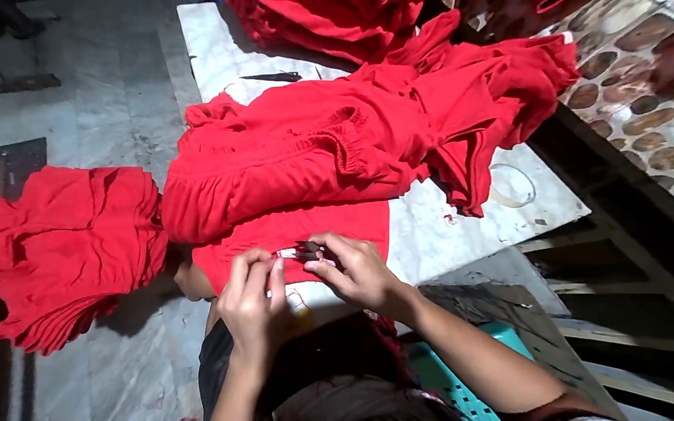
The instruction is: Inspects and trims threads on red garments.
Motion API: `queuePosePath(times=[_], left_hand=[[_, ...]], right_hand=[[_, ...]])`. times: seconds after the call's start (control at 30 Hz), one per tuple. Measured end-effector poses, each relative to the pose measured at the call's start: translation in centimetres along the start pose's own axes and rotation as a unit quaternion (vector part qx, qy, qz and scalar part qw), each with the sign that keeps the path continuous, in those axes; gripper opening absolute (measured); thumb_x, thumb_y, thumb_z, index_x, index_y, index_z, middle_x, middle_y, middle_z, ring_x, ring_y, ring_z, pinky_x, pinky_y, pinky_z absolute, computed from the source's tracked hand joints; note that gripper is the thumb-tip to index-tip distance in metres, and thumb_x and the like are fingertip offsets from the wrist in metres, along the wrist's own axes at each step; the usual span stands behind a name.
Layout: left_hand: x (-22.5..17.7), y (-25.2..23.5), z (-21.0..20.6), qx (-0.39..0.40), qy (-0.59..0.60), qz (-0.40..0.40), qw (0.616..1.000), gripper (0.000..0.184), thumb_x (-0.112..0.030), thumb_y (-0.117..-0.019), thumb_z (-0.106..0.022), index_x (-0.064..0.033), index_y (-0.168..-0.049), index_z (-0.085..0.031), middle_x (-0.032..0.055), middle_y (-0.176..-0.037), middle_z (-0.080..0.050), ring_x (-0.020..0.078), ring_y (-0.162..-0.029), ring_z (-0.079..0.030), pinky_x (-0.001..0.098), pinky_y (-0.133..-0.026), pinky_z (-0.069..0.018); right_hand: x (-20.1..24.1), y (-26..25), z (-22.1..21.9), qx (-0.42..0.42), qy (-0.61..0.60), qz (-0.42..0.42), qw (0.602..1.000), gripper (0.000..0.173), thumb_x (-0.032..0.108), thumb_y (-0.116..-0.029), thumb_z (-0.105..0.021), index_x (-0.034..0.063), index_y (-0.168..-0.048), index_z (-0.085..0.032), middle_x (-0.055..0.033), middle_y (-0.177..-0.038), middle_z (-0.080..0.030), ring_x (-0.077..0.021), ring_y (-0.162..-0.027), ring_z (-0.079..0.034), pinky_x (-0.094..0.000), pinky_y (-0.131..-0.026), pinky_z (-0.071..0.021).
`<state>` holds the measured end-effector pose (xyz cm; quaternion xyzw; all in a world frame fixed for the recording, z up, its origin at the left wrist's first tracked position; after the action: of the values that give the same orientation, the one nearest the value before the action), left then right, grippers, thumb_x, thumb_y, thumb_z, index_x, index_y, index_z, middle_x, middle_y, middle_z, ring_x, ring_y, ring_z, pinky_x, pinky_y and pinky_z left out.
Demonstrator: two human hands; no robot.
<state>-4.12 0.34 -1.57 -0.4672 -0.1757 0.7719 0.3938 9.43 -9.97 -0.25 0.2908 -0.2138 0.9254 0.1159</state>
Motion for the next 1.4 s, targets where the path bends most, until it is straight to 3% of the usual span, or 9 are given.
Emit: queuePosePath(times=[0.07, 0.2, 0.47, 0.67, 0.87, 1.0, 1.13, 1.27, 1.4], left_hand=[[0.5, 0.5, 0.6, -0.009, 0.138, 0.038, 0.990, 0.020, -0.009, -0.0914, -0.062, 0.0026, -0.077, -0.070, 0.0124, -0.095, -0.067, 0.0013, -0.091, -0.062, 0.0088, -0.081, -0.0478], [1.4, 1.6, 1.0, -0.003, 0.312, 0.116, 0.943, 0.015, -0.020, -0.0970, -0.063, -0.0125, -0.085, -0.069, -0.0033, -0.118, -0.060, -0.0008, -0.113, -0.061, 0.0179, -0.095, -0.0542], [0.7, 1.9, 0.7, 0.000, 0.278, 0.054, 0.959, 0.022, -0.027, -0.1005, -0.061, -0.0118, -0.085, -0.067, -0.0002, -0.122, -0.055, -0.0020, -0.117, -0.058, 0.0178, -0.098, -0.0539], [0.9, 2.3, 2.8, 0.018, 0.326, 0.012, 0.945, 0.020, -0.036, -0.1032, -0.059, -0.0244, -0.089, -0.067, -0.0151, -0.124, -0.059, 0.0011, -0.127, -0.052, 0.0218, -0.107, -0.0460], [1.1, 1.9, 5.5, 0.092, 0.314, -0.026, 0.945, 0.035, -0.038, -0.1092, -0.044, -0.0133, -0.093, -0.063, -0.0055, -0.106, -0.070, 0.0037, -0.110, -0.066, 0.0225, -0.095, -0.0554], [0.2, 0.7, 2.3, 0.086, 0.062, -0.030, 0.994, 0.030, -0.018, -0.0915, -0.066, 0.0058, -0.109, -0.070, 0.0181, -0.106, -0.073, 0.0193, -0.102, -0.070, 0.0267, -0.091, -0.0537], [-0.1, -0.2, 0.2, 0.073, 0.003, -0.022, 0.997, 0.026, -0.007, -0.0960, -0.053, 0.0042, -0.104, -0.074, 0.0142, -0.088, -0.076, 0.0219, -0.080, -0.073, 0.0314, -0.077, -0.0559], [1.8, -1.2, 0.4, 0.130, 0.154, 0.092, 0.975, 0.021, -0.008, -0.0990, -0.051, -0.0002, -0.107, -0.068, -0.0001, -0.081, -0.068, -0.0042, -0.071, -0.060, 0.0130, -0.069, -0.0490], [2.4, -2.0, 0.5, 0.170, 0.211, 0.152, 0.951, 0.017, -0.004, -0.0965, -0.051, -0.0045, -0.102, -0.067, -0.0074, -0.078, -0.063, -0.0081, -0.069, -0.056, 0.0113, -0.067, -0.0467]], right_hand=[[-0.1, 0.0, 0.1, 0.015, 0.006, 0.018, 1.000, 0.035, 0.030, -0.1010, -0.056, -0.0011, -0.109, -0.071, -0.0099, -0.081, -0.070, -0.0215, -0.067, -0.066, -0.0389, -0.059, -0.0522], [-0.1, 0.0, 0.1, 0.043, 0.002, 0.075, 0.996, 0.037, 0.033, -0.1026, -0.054, 0.0006, -0.107, -0.070, -0.0108, -0.086, -0.069, -0.0210, -0.069, -0.066, -0.0371, -0.059, -0.0518], [1.7, -0.7, -0.5, 0.040, 0.100, 0.139, 0.984, 0.033, 0.030, -0.1026, -0.054, 0.0022, -0.102, -0.072, -0.0106, -0.078, -0.068, -0.0247, -0.060, -0.067, -0.0377, -0.049, -0.0500], [1.3, -0.7, -0.3, -0.005, 0.065, 0.099, 0.993, 0.029, 0.028, -0.0990, -0.059, 0.0018, -0.099, -0.073, -0.0098, -0.078, -0.069, -0.0218, -0.060, -0.066, -0.0371, -0.049, -0.0500], [0.6, -0.1, -0.1, 0.057, 0.037, 0.114, 0.991, 0.030, 0.014, -0.0823, -0.072, 0.0023, -0.110, -0.070, -0.0130, -0.108, -0.073, -0.0235, -0.067, -0.069, -0.0393, -0.048, -0.0511], [1.1, -1.1, 0.4, 0.023, 0.026, 0.116, 0.993, 0.025, 0.002, -0.0817, -0.060, 0.0004, -0.102, -0.073, -0.0102, -0.084, -0.073, -0.0216, -0.060, -0.065, -0.0388, -0.050, -0.0495], [-0.1, -2.2, 1.0, 0.004, -0.038, 0.036, 0.999, 0.020, 0.001, -0.0856, -0.062, 0.0005, -0.105, -0.067, -0.0063, -0.073, -0.065, -0.0157, -0.061, -0.062, -0.0346, -0.055, -0.0513], [-1.6, -2.4, 0.3, 0.021, -0.149, -0.054, 0.987, 0.013, -0.001, -0.0920, -0.059, 0.0009, -0.104, -0.059, -0.0018, -0.077, -0.058, -0.0045, -0.066, -0.055, -0.0213, -0.061, -0.0474], [-1.0, -2.4, 0.0, 0.027, -0.117, -0.027, 0.992, 0.012, -0.001, -0.0909, -0.055, 0.0012, -0.098, -0.065, -0.0052, -0.086, -0.063, -0.0101, -0.076, -0.061, -0.0285, -0.067, -0.0510]])
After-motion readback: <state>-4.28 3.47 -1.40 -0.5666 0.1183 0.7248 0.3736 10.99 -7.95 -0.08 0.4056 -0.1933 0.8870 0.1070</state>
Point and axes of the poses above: each hand's wrist, its own y-axis away from the middle knuckle, its own z-axis out of the back of the hand, x = y × z, the point moved 3 cm from there along -y, towards the middle knuckle
